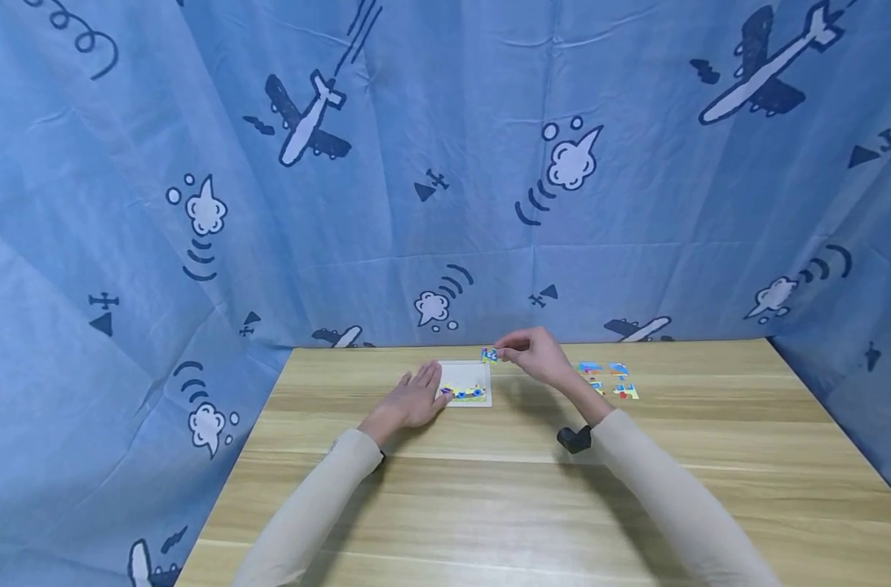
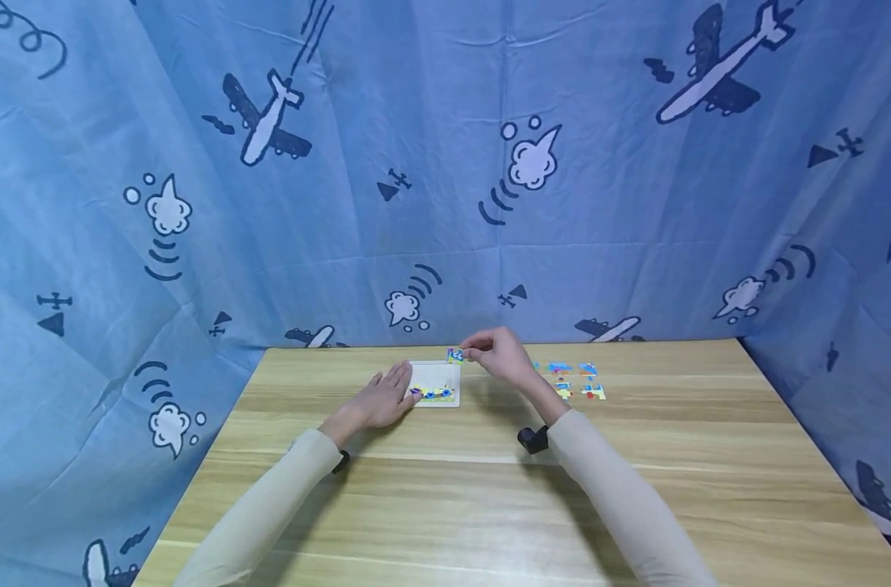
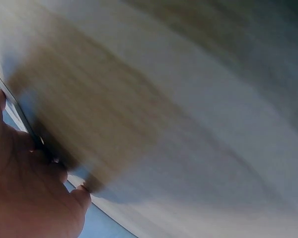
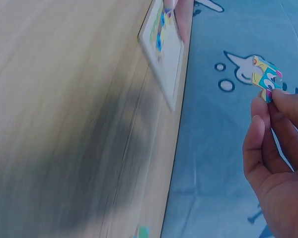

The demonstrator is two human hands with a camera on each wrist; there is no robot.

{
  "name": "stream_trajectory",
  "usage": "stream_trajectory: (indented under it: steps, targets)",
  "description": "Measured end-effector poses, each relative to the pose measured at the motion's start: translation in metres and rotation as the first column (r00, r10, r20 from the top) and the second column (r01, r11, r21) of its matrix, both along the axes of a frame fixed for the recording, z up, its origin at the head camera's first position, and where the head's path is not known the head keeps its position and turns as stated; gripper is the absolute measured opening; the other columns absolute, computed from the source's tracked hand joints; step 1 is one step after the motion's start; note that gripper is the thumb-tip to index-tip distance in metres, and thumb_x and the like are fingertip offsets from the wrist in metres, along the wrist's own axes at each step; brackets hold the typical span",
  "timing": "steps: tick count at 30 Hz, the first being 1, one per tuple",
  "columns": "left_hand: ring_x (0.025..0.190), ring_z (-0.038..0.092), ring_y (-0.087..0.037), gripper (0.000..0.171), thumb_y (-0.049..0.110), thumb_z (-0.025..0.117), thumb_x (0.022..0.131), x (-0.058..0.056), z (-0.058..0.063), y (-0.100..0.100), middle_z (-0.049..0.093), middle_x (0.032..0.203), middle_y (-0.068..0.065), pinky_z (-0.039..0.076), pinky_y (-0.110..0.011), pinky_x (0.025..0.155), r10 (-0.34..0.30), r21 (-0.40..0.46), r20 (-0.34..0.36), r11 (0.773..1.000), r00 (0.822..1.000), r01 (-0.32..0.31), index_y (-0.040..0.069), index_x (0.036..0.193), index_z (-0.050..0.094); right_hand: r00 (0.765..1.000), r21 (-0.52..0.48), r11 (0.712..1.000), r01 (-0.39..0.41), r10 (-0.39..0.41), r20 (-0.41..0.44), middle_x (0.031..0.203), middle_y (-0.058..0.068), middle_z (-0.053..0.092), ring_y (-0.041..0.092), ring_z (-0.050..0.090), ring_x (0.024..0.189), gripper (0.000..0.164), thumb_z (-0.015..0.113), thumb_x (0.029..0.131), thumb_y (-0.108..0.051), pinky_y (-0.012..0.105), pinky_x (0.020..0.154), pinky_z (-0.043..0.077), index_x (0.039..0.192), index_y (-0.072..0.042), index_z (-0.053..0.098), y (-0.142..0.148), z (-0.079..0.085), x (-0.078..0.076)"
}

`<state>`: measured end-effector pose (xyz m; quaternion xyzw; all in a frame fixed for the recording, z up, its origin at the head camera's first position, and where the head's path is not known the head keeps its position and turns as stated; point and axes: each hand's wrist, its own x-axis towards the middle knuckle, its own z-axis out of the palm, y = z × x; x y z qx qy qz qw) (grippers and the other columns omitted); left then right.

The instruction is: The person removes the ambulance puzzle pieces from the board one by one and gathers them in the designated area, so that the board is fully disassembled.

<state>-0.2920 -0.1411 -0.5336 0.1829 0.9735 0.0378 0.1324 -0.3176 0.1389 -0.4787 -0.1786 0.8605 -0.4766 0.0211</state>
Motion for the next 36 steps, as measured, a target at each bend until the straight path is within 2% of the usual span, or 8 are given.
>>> stream_trajectory:
  steps: [4, 9, 13, 17, 25, 31, 36]
  targets:
    - [0.168, 0.008, -0.027, 0.076, 0.053, 0.023, 0.114, -0.001, 0.002, -0.002, 0.006, 0.179, -0.012, 0.013, -0.05, 0.137, -0.004, 0.006, -0.012, 1.0, 1.0, 0.004, 0.003, 0.169, 0.009, 1.0, 0.015, 1.0, 0.005, -0.005, 0.001, 0.108, 0.014, 0.08, 0.039, 0.075, 0.104, 0.018, 0.066, 0.103, -0.014, 0.04, 0.085, 0.063, 0.113, -0.007, 0.08, 0.014, 0.003, 0.003]
    - [0.168, 0.005, -0.027, 0.077, 0.055, 0.024, 0.113, 0.0, -0.003, -0.003, 0.003, 0.18, -0.01, 0.012, -0.05, 0.137, 0.004, 0.002, 0.003, 1.0, 1.0, -0.004, 0.005, 0.169, 0.007, 1.0, 0.045, 0.999, 0.026, -0.026, -0.008, 0.102, 0.014, 0.081, 0.04, 0.076, 0.101, 0.016, 0.07, 0.1, -0.013, 0.033, 0.079, 0.059, 0.109, -0.005, 0.081, 0.032, -0.004, 0.007]
    - [0.168, 0.008, -0.026, 0.077, 0.056, 0.023, 0.113, 0.004, -0.002, -0.001, 0.005, 0.18, -0.009, 0.014, -0.05, 0.137, 0.002, -0.004, 0.0, 1.0, 1.0, -0.002, 0.005, 0.169, 0.01, 0.999, 0.075, 0.996, 0.048, -0.047, -0.008, 0.099, 0.012, 0.081, 0.034, 0.076, 0.097, 0.014, 0.072, 0.099, -0.013, 0.029, 0.077, 0.056, 0.107, -0.006, 0.081, 0.048, -0.01, 0.01]
    - [0.168, 0.007, -0.026, 0.077, 0.055, 0.021, 0.113, 0.002, -0.002, 0.0, 0.005, 0.18, -0.01, 0.014, -0.049, 0.137, -0.001, -0.006, 0.0, 1.0, 1.0, 0.001, 0.005, 0.169, 0.009, 0.998, 0.107, 0.992, 0.063, -0.059, -0.037, 0.098, 0.013, 0.082, 0.026, 0.077, 0.091, 0.013, 0.072, 0.098, -0.011, 0.025, 0.073, 0.056, 0.104, -0.004, 0.081, 0.064, -0.014, 0.011]
    - [0.168, 0.006, -0.026, 0.074, 0.052, 0.024, 0.114, 0.0, -0.002, 0.0, 0.005, 0.18, -0.01, 0.012, -0.05, 0.137, 0.007, -0.004, 0.002, 1.0, 1.0, -0.007, 0.004, 0.169, 0.009, 0.993, 0.17, 0.979, 0.108, -0.099, -0.06, 0.1, 0.013, 0.082, 0.018, 0.077, 0.09, 0.011, 0.072, 0.098, -0.011, 0.025, 0.075, 0.057, 0.101, -0.006, 0.081, 0.089, -0.027, 0.011]
    - [0.168, 0.007, -0.026, 0.075, 0.053, 0.021, 0.114, 0.001, -0.002, -0.002, 0.005, 0.18, -0.01, 0.014, -0.049, 0.137, -0.004, -0.007, -0.012, 1.0, 1.0, 0.004, 0.004, 0.169, 0.009, 0.995, 0.207, 0.973, 0.098, -0.091, -0.039, 0.102, 0.014, 0.082, 0.02, 0.076, 0.09, 0.011, 0.072, 0.096, -0.008, 0.028, 0.077, 0.058, 0.1, -0.005, 0.082, 0.102, -0.037, 0.012]
    - [0.168, 0.008, -0.025, 0.076, 0.055, 0.02, 0.113, 0.002, -0.002, -0.002, 0.006, 0.18, -0.01, 0.014, -0.049, 0.137, -0.009, -0.007, -0.017, 1.0, 1.0, 0.009, 0.005, 0.169, 0.009, 0.994, 0.227, 0.968, 0.105, -0.098, -0.042, 0.099, 0.015, 0.081, 0.018, 0.074, 0.087, 0.012, 0.071, 0.094, -0.004, 0.026, 0.073, 0.056, 0.101, -0.003, 0.081, 0.111, -0.044, 0.011]
